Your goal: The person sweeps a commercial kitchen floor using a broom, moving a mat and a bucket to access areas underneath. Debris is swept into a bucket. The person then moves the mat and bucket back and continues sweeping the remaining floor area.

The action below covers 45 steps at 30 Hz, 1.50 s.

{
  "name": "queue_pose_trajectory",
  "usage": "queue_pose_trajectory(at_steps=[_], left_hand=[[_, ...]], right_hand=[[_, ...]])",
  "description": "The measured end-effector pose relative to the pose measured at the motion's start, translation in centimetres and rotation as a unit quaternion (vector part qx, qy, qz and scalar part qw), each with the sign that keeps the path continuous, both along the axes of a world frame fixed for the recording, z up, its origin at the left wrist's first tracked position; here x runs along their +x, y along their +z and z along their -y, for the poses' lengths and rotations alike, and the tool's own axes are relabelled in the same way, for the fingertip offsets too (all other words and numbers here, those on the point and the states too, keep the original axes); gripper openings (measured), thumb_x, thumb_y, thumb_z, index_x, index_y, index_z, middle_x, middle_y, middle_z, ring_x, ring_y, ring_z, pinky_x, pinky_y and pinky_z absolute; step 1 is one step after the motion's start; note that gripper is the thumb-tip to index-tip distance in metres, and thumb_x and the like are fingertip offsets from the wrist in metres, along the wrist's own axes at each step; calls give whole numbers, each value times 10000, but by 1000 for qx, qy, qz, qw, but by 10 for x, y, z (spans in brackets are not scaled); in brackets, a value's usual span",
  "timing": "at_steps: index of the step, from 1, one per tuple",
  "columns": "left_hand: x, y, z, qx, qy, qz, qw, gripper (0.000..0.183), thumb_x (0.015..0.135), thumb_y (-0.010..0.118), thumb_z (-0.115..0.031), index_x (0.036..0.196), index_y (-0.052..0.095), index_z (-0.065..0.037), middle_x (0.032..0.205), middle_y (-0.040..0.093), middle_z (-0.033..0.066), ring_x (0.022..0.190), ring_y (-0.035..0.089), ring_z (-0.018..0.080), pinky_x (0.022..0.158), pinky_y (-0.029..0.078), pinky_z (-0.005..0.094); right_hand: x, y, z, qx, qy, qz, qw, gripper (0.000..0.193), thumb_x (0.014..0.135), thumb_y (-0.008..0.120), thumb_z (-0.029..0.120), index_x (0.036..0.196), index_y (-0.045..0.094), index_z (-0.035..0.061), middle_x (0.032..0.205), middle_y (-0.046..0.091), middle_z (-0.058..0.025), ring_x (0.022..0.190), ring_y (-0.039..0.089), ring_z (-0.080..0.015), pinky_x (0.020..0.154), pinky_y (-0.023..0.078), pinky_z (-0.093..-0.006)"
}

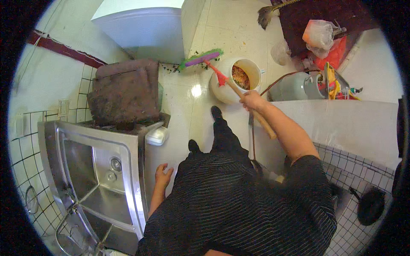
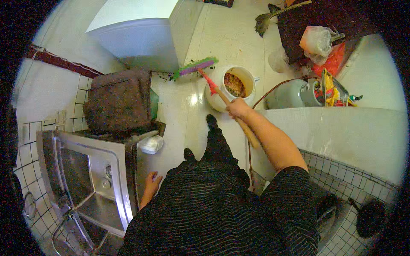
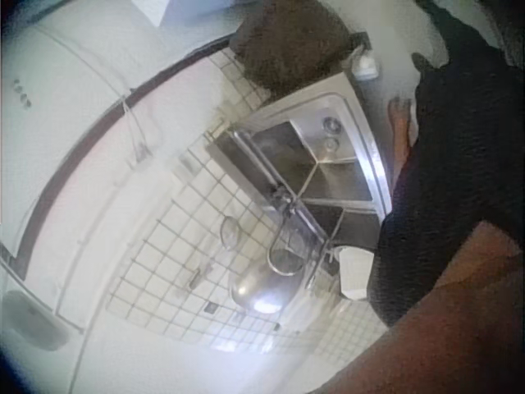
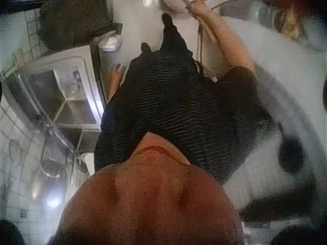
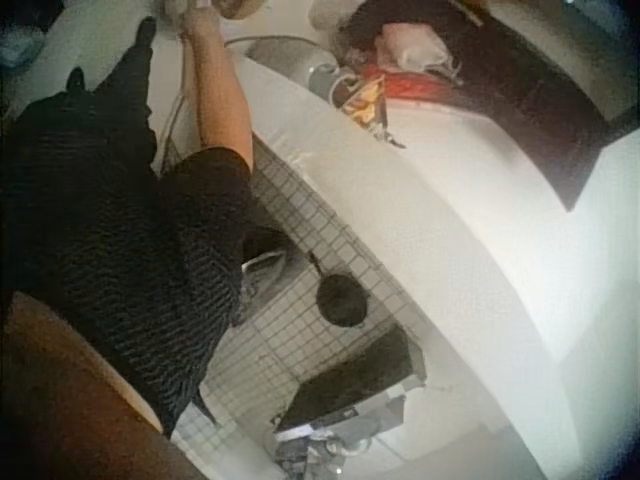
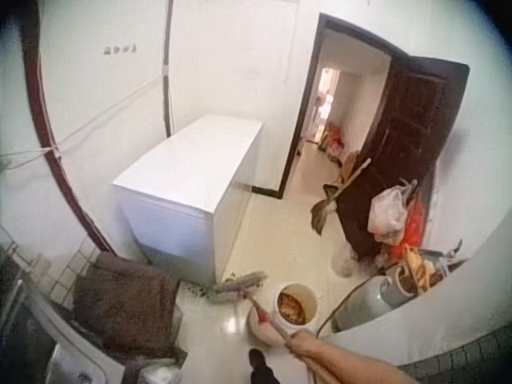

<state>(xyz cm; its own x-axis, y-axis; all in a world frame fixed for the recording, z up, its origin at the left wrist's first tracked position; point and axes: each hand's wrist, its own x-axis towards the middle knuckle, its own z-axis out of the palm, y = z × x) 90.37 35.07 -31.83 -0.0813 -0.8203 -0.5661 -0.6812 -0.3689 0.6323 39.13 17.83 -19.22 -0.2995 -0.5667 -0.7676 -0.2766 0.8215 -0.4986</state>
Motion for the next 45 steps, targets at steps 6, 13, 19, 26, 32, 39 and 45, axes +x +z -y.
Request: queue_pose_trajectory(at_steps=[6,13,19,26,32,39,45], left_hand=[[-7,-22,-34,172,61,93,979,365,754,666,-285,961,605,9,902,626,157,878,600,286,769,471,358],[-59,-3,-27,89,99,30,991,232,791,646,-207,826,567,9,719,545,72,638,493,162,577,396,316],[-127,18,69,109,244,-150,952,196,802,638,-124,897,520,0,706,506,2,667,459,94,638,393,246],[-192,52,154,148,108,49,982,333,767,684,-200,999,602,24,867,600,47,788,542,122,735,447,265],[-203,54,185,164,90,137,973,475,756,683,-262,1125,544,2,1126,559,183,1041,544,277,889,427,360],[-186,17,232,-36,251,199,947,663,779,631,-384,1241,430,46,1271,428,239,1156,436,341,974,344,392],[-125,-47,320,-184,535,62,822,653,820,581,-369,1260,389,75,1228,472,233,1121,460,309,945,356,365]], right_hand=[[-137,-8,89,-25,-96,72,992,150,775,576,90,884,532,-3,565,517,-60,390,465,-132,336,372,-288],[-241,-80,137,-27,-204,86,975,88,795,539,111,787,544,24,577,517,-34,402,448,-111,361,387,-288],[-334,-88,69,-23,-210,89,973,167,827,536,152,941,542,30,606,526,-25,416,444,-86,355,382,-268],[-495,-65,-7,237,276,-320,875,326,859,450,211,1128,529,44,925,630,-179,808,628,-327,691,500,-422],[-498,-67,-52,186,320,-500,783,339,811,564,180,1132,534,78,991,541,-175,934,563,-350,780,475,-441],[-290,-138,83,-123,269,-156,942,372,759,587,51,1128,557,20,1026,577,-219,940,557,-360,807,454,-402],[-56,-141,272,-240,443,3,864,368,806,574,213,1124,556,29,955,601,-184,856,592,-306,763,475,-361]])
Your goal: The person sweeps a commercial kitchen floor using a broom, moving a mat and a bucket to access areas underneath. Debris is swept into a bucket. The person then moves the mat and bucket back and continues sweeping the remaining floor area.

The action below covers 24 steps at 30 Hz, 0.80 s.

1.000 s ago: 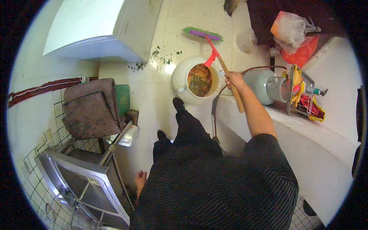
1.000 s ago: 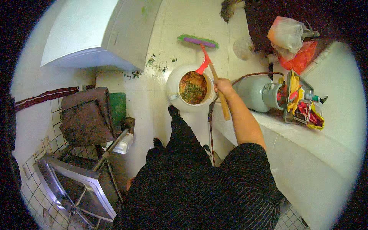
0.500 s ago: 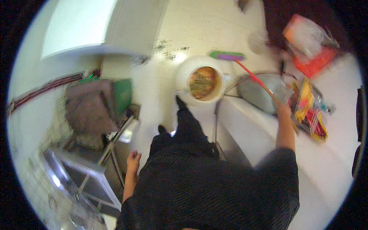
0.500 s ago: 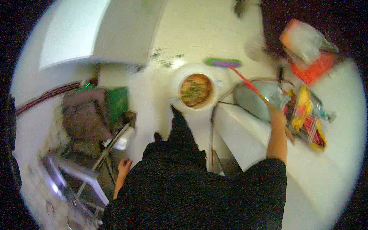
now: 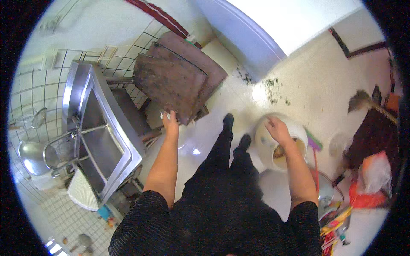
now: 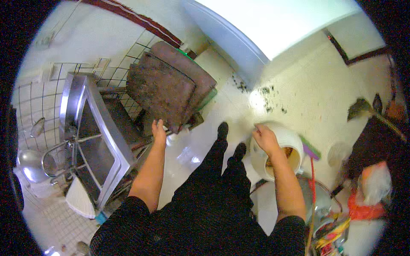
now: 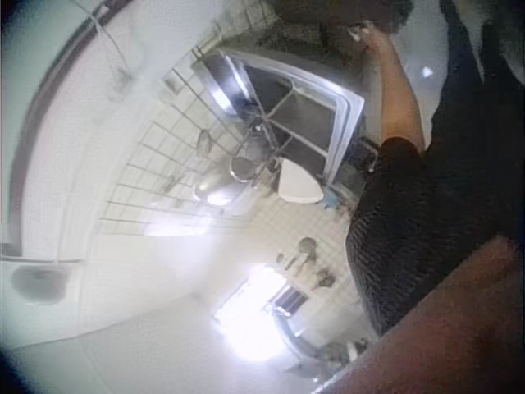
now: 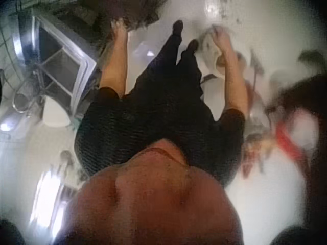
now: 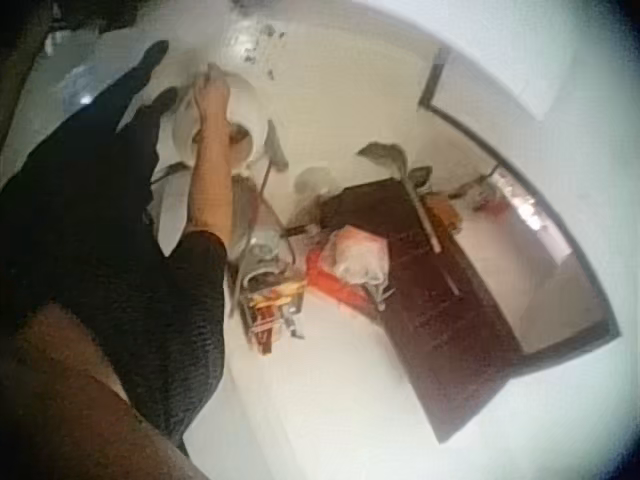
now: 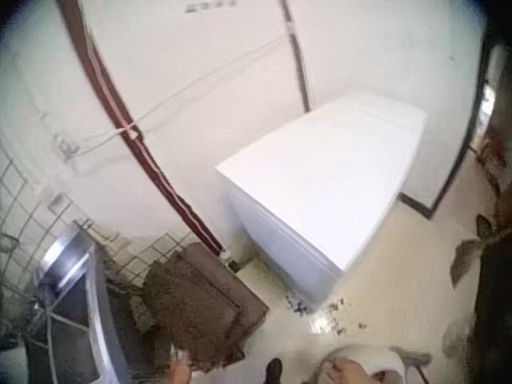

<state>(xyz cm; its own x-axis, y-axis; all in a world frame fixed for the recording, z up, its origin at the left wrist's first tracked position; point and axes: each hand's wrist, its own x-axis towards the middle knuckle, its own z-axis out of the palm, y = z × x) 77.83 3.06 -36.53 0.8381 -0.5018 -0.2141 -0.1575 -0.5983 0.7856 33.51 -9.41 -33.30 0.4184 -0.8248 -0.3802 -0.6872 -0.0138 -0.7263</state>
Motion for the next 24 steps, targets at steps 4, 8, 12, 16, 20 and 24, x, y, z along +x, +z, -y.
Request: queue_pose_trajectory(at_steps=[4,8,12,16,20,24], left_hand=[[82,-48,56,11,234,38,971,574,847,465,-358,1223,438,75,1190,503,251,1045,514,358,902,394,402],[169,-104,61,104,478,-51,871,647,835,381,-464,1220,463,49,1218,505,214,1060,513,361,916,394,435],[201,-133,54,-175,297,-435,832,685,832,364,-570,1270,463,-52,1301,470,100,1168,446,305,958,348,479],[188,-118,60,-97,294,-501,808,639,863,294,-569,1262,483,-106,1280,480,116,1160,446,339,979,310,537],[174,-104,74,-49,388,-404,827,763,818,308,-659,1337,386,-106,1374,379,107,1239,361,322,1009,262,523],[176,-113,75,-131,326,-394,849,717,853,255,-628,1336,386,-114,1352,403,111,1225,384,331,1013,278,518]], right_hand=[[124,-31,121,-37,56,19,998,463,822,526,364,1138,552,27,1000,606,-177,931,578,-319,827,448,-381],[233,-93,218,41,20,65,997,561,841,451,461,1187,523,25,1153,558,-195,1096,510,-342,933,385,-380],[309,-152,268,126,-5,123,984,697,853,364,572,1284,435,28,1304,442,-197,1215,416,-328,1011,296,-394],[345,-194,277,340,-10,132,931,799,842,305,654,1345,362,36,1378,362,-175,1240,382,-307,1022,267,-408],[359,-209,271,491,-64,183,849,815,837,299,668,1348,362,36,1365,376,-169,1198,413,-293,991,305,-401],[352,-192,254,477,-146,215,840,738,866,319,610,1206,494,-21,1198,534,-168,1045,524,-267,927,379,-365]])
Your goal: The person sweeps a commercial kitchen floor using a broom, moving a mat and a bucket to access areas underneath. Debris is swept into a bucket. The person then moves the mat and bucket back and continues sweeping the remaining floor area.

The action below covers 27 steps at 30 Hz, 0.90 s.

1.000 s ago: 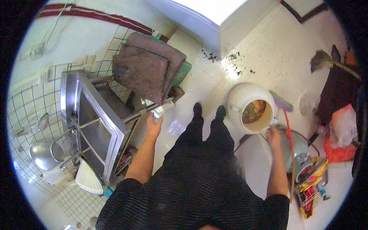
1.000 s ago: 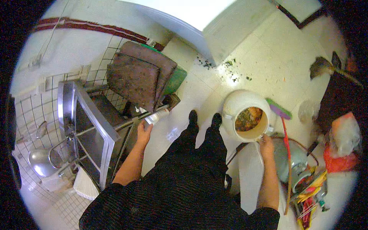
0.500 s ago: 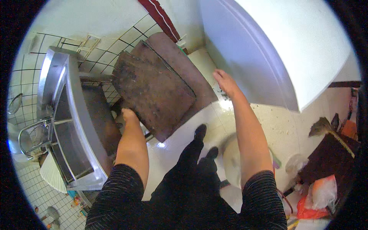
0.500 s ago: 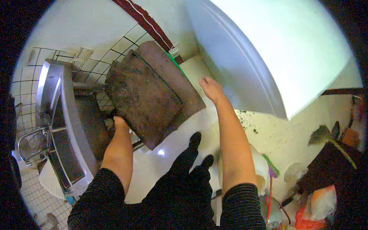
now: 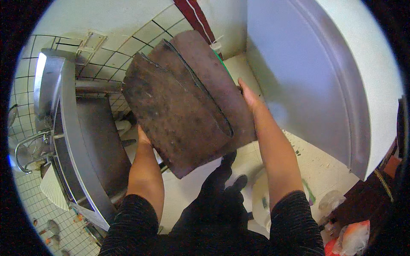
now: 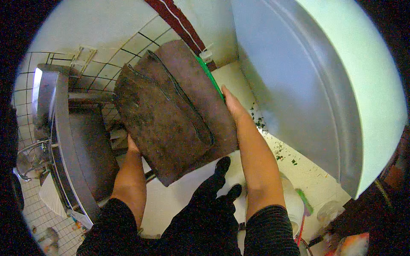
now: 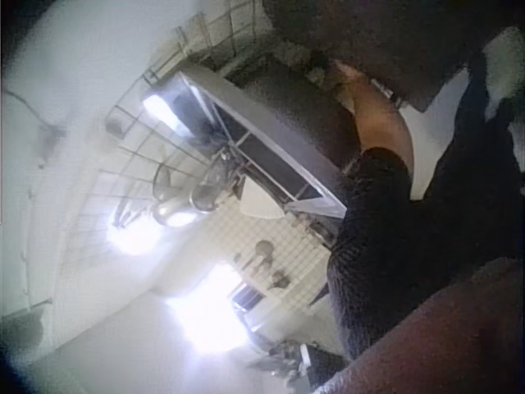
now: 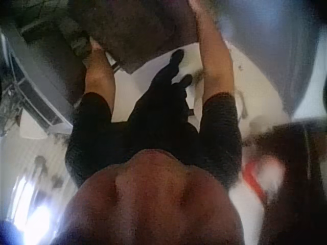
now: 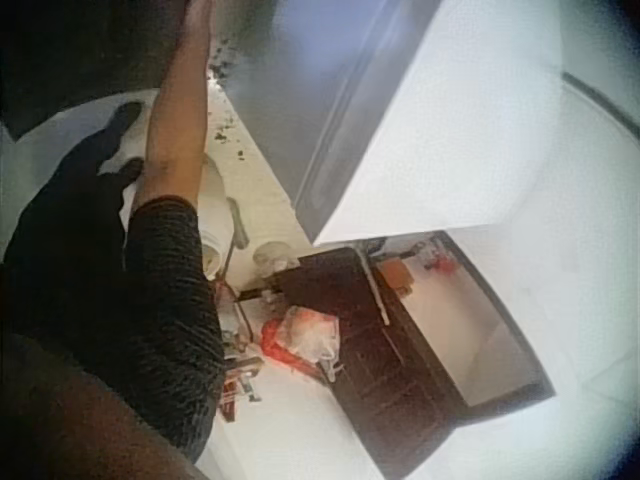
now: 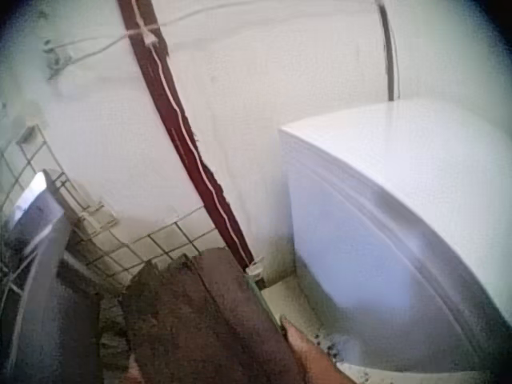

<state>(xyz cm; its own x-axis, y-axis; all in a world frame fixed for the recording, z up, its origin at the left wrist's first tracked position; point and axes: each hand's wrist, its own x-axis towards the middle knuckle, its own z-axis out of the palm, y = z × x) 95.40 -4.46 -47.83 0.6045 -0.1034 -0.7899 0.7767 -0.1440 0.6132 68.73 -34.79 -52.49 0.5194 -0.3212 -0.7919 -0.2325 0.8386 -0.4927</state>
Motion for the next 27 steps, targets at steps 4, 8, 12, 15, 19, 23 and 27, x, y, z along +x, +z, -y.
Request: queue_pose_trajectory(at_steps=[4,8,12,15,19,23,27], left_hand=[[-7,0,-14,-140,-56,-9,989,750,838,283,-647,1345,367,-100,1379,367,112,1229,374,327,1016,280,489],[-42,36,-23,-214,-55,-34,975,731,844,290,-630,1338,377,-98,1365,385,116,1224,386,319,1013,292,490],[-98,111,-28,-281,-65,-70,955,713,851,298,-614,1331,386,-95,1351,403,119,1219,397,312,1009,304,492],[-152,186,-42,-321,-81,-103,938,699,856,304,-602,1326,393,-92,1341,417,122,1216,406,306,1007,313,493],[-206,299,-87,-306,-172,-124,928,695,872,266,-592,1340,377,-91,1350,408,123,1220,403,297,1017,302,471],[-218,377,-115,-330,-267,-64,903,566,922,305,-449,1304,414,-45,1323,447,96,1218,410,244,1022,309,386],[-214,427,-126,-266,-273,9,924,345,877,426,-240,1086,551,4,1085,600,119,988,567,256,906,423,376]], right_hand=[[-38,44,-30,30,-112,65,991,534,825,442,455,1079,557,-1,1011,597,-120,897,546,-252,813,421,-365],[-90,101,-44,57,-153,65,984,421,777,473,386,990,584,41,940,592,-127,798,551,-257,757,437,-368],[-154,183,-59,-23,-120,85,989,455,782,463,400,1022,586,33,985,598,-124,868,552,-252,787,441,-374],[-205,254,-84,10,-107,80,991,464,796,449,394,1056,581,33,1018,601,-117,919,552,-249,820,438,-382],[-270,330,-129,-21,-103,86,991,461,831,439,399,1089,565,37,1037,601,-107,919,568,-234,810,466,-372],[-315,389,-163,-86,-82,90,989,461,833,439,401,1089,564,38,1035,601,-106,914,571,-233,806,470,-371],[-356,463,-196,-192,-54,68,978,460,835,439,403,1090,563,39,1033,602,-106,908,574,-233,801,474,-369]])
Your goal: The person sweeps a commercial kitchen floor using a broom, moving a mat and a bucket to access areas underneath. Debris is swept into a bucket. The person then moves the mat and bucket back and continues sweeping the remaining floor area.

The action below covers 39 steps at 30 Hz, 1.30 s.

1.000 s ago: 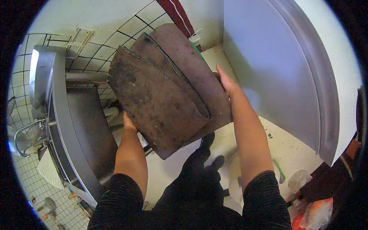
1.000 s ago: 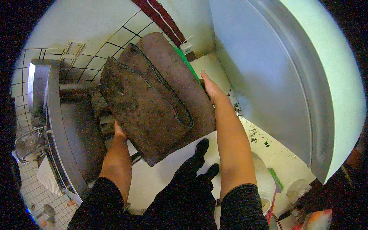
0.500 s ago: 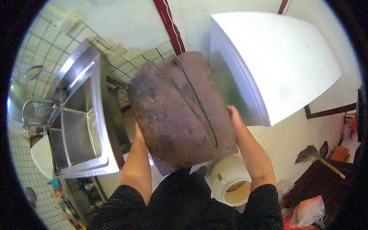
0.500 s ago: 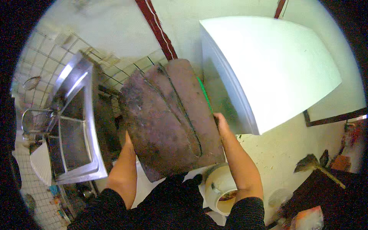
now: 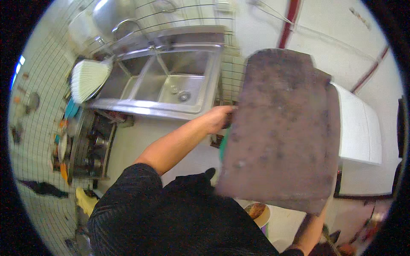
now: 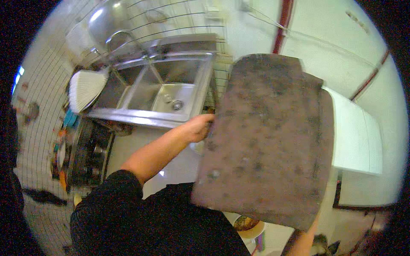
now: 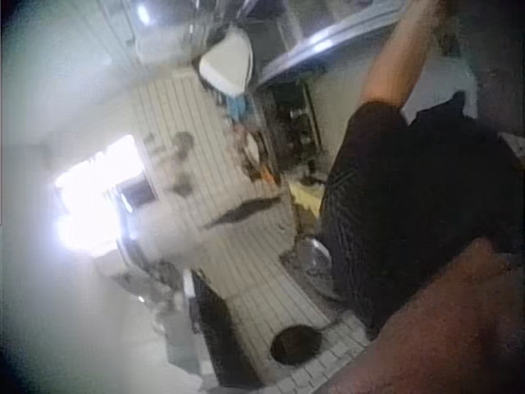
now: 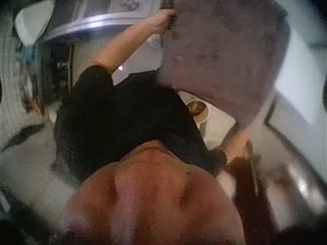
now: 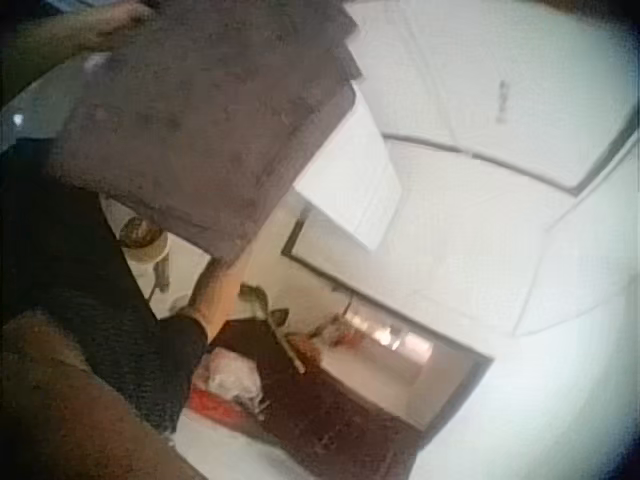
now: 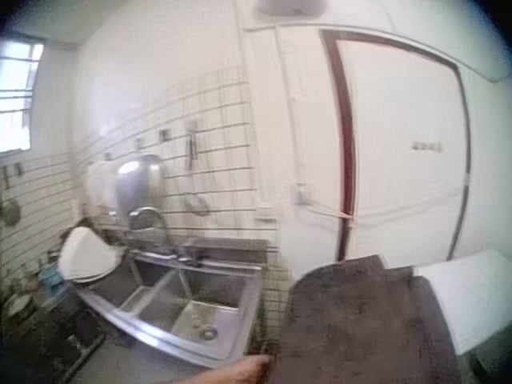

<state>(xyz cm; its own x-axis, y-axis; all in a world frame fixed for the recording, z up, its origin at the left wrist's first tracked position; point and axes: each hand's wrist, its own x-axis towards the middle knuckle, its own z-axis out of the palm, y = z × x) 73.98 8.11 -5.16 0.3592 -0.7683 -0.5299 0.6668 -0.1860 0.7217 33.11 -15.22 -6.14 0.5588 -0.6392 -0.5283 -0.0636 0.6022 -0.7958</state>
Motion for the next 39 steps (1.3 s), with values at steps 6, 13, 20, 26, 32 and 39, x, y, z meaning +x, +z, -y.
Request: queue_pose_trajectory(at_steps=[6,13,20,26,32,39], left_hand=[[3,105,10,-167,-90,91,978,142,784,577,-182,710,606,-63,627,534,29,542,490,148,474,367,303],[69,284,-22,-302,4,162,939,199,720,598,-190,604,477,-83,512,443,72,411,403,210,420,337,322],[239,393,-144,-460,-6,300,836,192,800,525,-186,878,520,-11,718,557,124,694,582,251,691,506,373],[358,401,-314,-377,136,347,848,226,847,436,-275,759,509,-80,645,508,50,599,528,193,570,476,319],[422,369,-444,-166,263,537,784,211,839,463,-260,800,514,-60,679,522,63,627,537,203,588,476,323],[488,323,-498,10,252,674,694,210,828,494,-244,847,521,-36,720,539,79,659,546,214,609,475,328]], right_hand=[[8,120,-51,-173,0,-32,984,460,839,439,406,1090,562,41,1030,603,-105,899,578,-233,795,480,-367],[100,259,-134,-373,40,7,927,459,842,439,409,1091,560,42,1026,605,-105,889,583,-232,787,486,-364],[251,345,-248,-494,96,122,856,459,846,439,412,1092,558,44,1022,606,-104,879,588,-231,779,493,-361],[400,359,-322,-487,139,246,827,458,849,439,415,1092,556,46,1019,607,-104,871,592,-231,773,499,-359],[553,338,-362,-430,188,376,799,457,852,440,418,1093,555,47,1015,608,-103,862,597,-230,766,505,-357],[646,346,-403,-257,251,421,833,362,885,391,382,936,578,76,823,609,-97,708,593,-241,640,502,-384]])
